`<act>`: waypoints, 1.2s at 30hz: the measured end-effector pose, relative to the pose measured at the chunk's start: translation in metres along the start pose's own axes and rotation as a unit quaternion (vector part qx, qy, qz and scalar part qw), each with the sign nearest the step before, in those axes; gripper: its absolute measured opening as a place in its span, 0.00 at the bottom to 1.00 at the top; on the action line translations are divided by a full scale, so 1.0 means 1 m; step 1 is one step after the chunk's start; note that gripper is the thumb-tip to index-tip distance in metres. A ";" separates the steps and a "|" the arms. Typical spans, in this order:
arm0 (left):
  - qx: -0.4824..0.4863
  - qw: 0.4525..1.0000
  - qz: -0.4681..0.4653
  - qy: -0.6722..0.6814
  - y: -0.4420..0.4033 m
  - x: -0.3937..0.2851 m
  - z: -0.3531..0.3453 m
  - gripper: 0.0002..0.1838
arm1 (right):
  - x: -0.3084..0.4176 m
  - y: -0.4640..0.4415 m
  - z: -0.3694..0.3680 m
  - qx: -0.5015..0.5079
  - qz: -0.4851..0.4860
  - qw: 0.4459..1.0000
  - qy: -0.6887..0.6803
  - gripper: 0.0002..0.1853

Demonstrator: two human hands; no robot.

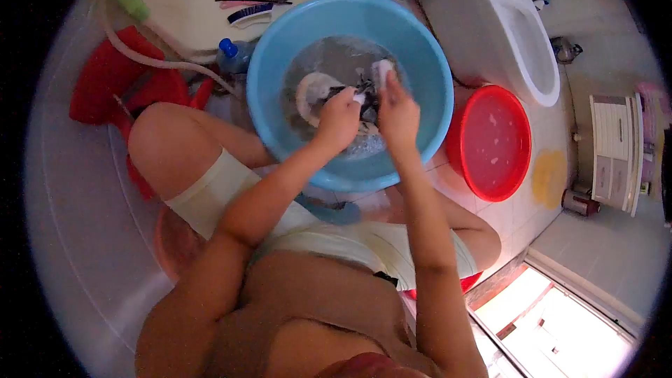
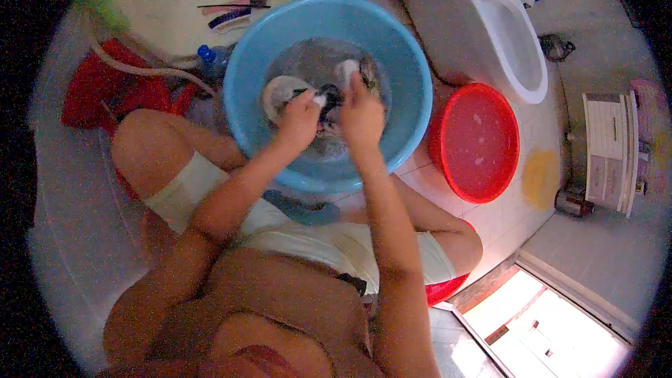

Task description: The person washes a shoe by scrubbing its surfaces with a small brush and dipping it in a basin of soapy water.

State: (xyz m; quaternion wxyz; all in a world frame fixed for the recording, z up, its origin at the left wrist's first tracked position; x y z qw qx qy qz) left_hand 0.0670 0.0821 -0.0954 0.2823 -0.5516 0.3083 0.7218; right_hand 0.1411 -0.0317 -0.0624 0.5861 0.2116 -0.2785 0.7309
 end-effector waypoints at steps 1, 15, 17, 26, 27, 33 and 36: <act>0.000 1.000 0.009 -0.008 0.001 0.002 0.002 0.11 | -0.009 -0.003 0.005 -0.003 -0.014 0.999 -0.029 0.29; -0.062 0.976 0.058 0.202 -0.050 0.029 0.019 0.16 | -0.045 0.019 -0.004 0.003 -0.057 0.996 -0.073 0.13; -0.095 0.985 0.072 0.123 -0.055 0.060 0.019 0.24 | -0.048 0.020 -0.003 -0.040 -0.121 0.987 -0.097 0.13; 0.259 0.671 0.432 0.543 -0.005 0.051 -0.014 0.35 | -0.037 0.010 0.018 0.030 -0.217 0.954 -0.206 0.18; 0.259 0.663 0.437 0.549 -0.008 0.056 -0.016 0.35 | -0.031 0.003 0.029 0.061 -0.216 0.964 -0.146 0.19; 0.303 0.601 0.411 0.615 -0.021 0.070 -0.021 0.35 | 0.042 0.003 0.107 0.154 -0.008 0.986 0.061 0.23; 0.271 0.638 0.385 0.609 -0.013 0.047 -0.018 0.30 | 0.060 -0.010 0.088 0.225 0.151 0.952 0.140 0.19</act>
Point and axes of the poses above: each hand's wrist, its own y-axis away from the middle knuckle, its own z-axis out of the back of the hand, x = y × z, the point moved 3 cm from there along -y, towards the middle knuckle, and after that the axes turned 12 degrees about -x, right-handed, at the moved point
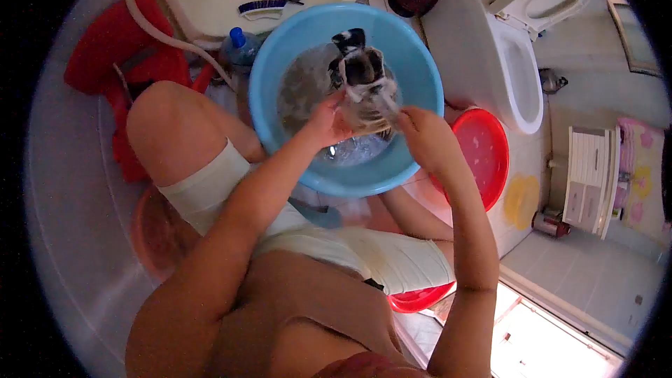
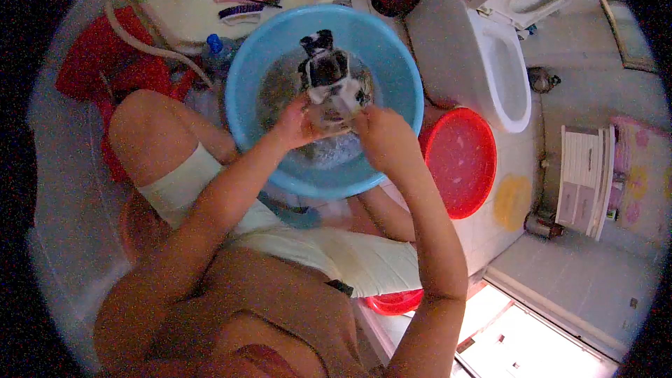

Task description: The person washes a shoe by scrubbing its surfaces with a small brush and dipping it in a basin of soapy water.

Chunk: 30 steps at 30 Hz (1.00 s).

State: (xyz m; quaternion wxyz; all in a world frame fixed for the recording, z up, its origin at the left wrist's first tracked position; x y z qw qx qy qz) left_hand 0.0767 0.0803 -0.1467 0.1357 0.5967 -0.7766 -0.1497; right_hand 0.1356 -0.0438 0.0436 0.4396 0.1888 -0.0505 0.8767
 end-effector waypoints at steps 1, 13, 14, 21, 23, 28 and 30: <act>-0.015 0.999 -0.028 -0.001 0.000 0.000 -0.001 0.29 | 0.000 -0.016 -0.009 0.014 0.048 0.998 0.035 0.18; -0.168 0.925 -0.326 0.098 -0.045 -0.093 0.076 0.32 | -0.032 -0.068 -0.076 0.113 -0.030 0.993 -0.012 0.27; -0.172 0.923 -0.322 0.122 -0.050 -0.096 0.082 0.33 | -0.039 -0.073 -0.082 0.107 -0.049 0.993 -0.025 0.29; -0.140 0.906 -0.206 0.341 -0.116 -0.135 0.140 0.35 | -0.080 -0.045 -0.142 0.038 -0.134 0.981 -0.137 0.32; -0.280 0.871 -0.274 0.297 -0.121 -0.127 0.109 0.32 | -0.079 -0.033 -0.140 0.048 -0.208 0.962 -0.169 0.31; -0.441 0.824 -0.321 0.156 -0.170 -0.126 0.145 0.38 | -0.116 0.023 -0.176 0.006 -0.299 0.903 -0.309 0.29; -0.494 0.776 -0.332 0.207 -0.183 -0.120 0.141 0.41 | -0.117 0.039 -0.180 0.010 -0.348 0.867 -0.357 0.27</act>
Point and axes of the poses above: each hand's wrist, its own y-axis away from the middle knuckle, its own z-axis out of the back of the hand, x = y × z, the point moved 3 cm from there along -y, towards the middle knuckle, and after that the axes turned 12 degrees about -x, right-handed, at the moved point
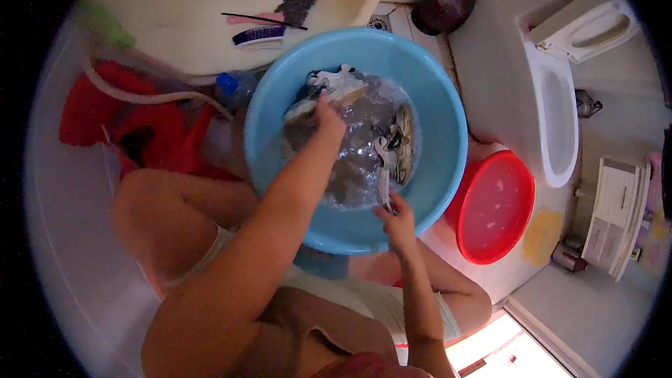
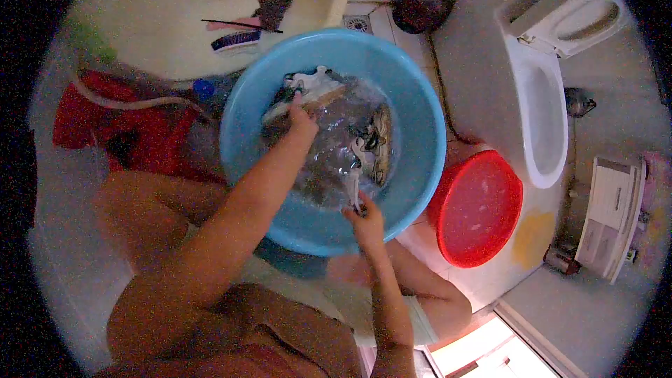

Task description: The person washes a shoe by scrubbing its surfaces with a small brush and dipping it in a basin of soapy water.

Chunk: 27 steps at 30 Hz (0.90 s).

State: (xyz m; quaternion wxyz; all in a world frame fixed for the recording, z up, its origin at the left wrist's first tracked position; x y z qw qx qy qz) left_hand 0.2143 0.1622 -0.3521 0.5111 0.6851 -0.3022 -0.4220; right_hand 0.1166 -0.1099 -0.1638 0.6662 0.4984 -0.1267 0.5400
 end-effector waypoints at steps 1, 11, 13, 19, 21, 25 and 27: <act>0.031 0.999 0.015 0.032 -0.024 0.008 -0.004 0.43 | -0.002 0.005 0.001 0.013 -0.045 0.999 -0.014 0.27; 0.096 0.994 0.041 -0.039 -0.006 0.004 0.021 0.29 | 0.006 0.024 0.004 0.050 -0.143 0.966 -0.209 0.25; 0.149 0.985 0.073 -0.055 0.019 -0.003 0.050 0.26 | 0.042 0.021 0.014 0.023 -0.090 0.970 -0.224 0.25; 0.323 0.916 0.170 -0.164 0.059 -0.034 0.106 0.28 | 0.124 0.003 0.044 0.008 0.092 0.995 0.037 0.19; 0.352 0.899 0.190 -0.178 0.066 -0.038 0.111 0.28 | 0.145 0.002 0.042 -0.037 0.291 0.917 0.269 0.15; 0.360 0.889 0.178 -0.220 0.110 -0.049 0.116 0.28 | 0.184 0.030 0.031 0.035 0.376 0.758 0.532 0.11; 0.347 0.891 0.187 -0.226 0.117 -0.046 0.126 0.28 | 0.192 0.022 0.007 0.013 0.417 0.753 0.509 0.09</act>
Point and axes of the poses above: each hand's wrist, its own y-axis away from the middle knuckle, its own z-axis out of the back of the hand, x = y × z, the point moved 3 cm from there along -y, towards the middle knuckle, and after that the axes turned 12 degrees about -x, right-handed, at the moved point
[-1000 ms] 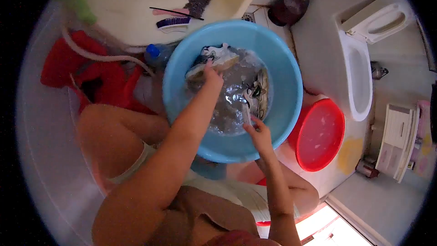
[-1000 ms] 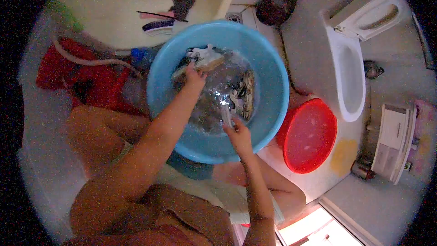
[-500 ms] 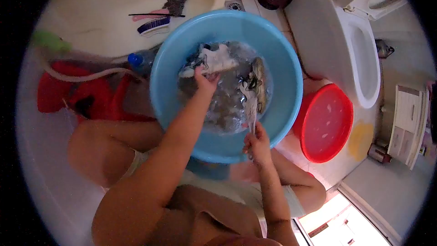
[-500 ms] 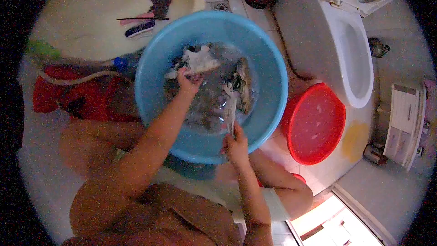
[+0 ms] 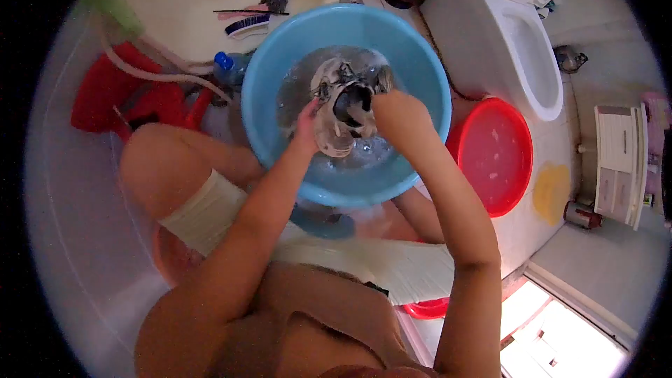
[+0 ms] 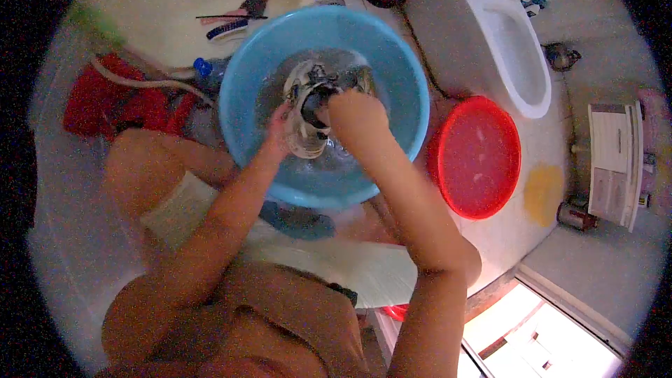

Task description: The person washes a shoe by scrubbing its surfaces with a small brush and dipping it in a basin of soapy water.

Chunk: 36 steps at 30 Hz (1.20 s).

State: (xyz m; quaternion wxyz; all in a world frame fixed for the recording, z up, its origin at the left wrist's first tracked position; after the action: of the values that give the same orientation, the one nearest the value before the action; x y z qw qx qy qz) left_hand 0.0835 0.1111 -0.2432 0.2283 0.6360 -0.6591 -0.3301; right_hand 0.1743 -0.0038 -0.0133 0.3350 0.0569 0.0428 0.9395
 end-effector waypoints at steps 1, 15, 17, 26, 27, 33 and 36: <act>-0.002 1.000 0.008 0.009 -0.006 0.004 0.006 0.27 | 0.004 -0.013 -0.009 -0.023 0.009 1.000 0.000 0.09; -0.014 0.999 -0.008 0.040 0.016 0.032 0.002 0.23 | 0.006 0.003 -0.063 -0.020 0.012 0.999 0.029 0.08; -0.004 0.998 -0.009 0.064 0.013 0.030 0.001 0.24 | -0.003 -0.018 -0.080 -0.034 0.033 0.999 -0.015 0.07; -0.005 0.996 0.070 0.059 -0.012 0.020 0.010 0.26 | 0.004 -0.028 -0.101 0.018 0.018 0.997 -0.074 0.05; -0.003 0.995 0.063 0.082 -0.028 0.029 0.021 0.26 | -0.003 -0.046 -0.115 0.013 0.021 0.996 -0.081 0.05; 0.018 0.998 0.063 0.012 -0.060 -0.023 0.037 0.25 | -0.006 -0.001 -0.104 0.069 0.074 0.990 -0.094 0.08; -0.031 0.997 0.068 -0.016 -0.060 -0.008 0.033 0.24 | -0.017 -0.028 -0.151 -0.037 -0.019 0.990 -0.132 0.07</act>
State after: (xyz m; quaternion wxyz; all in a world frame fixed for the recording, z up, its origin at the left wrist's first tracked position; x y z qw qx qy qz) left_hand 0.1013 0.1249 -0.3079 0.2591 0.5771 -0.6938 -0.3441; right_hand 0.1837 0.0005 -0.1676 0.3573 0.1671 -0.0360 0.9182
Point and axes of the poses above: each hand's wrist, its own y-axis away from the middle knuckle, its own z-axis out of the back of the hand, x = y × z, the point moved 3 cm from there along -y, towards the middle knuckle, and after that the axes turned 12 degrees about -x, right-handed, at the moved point
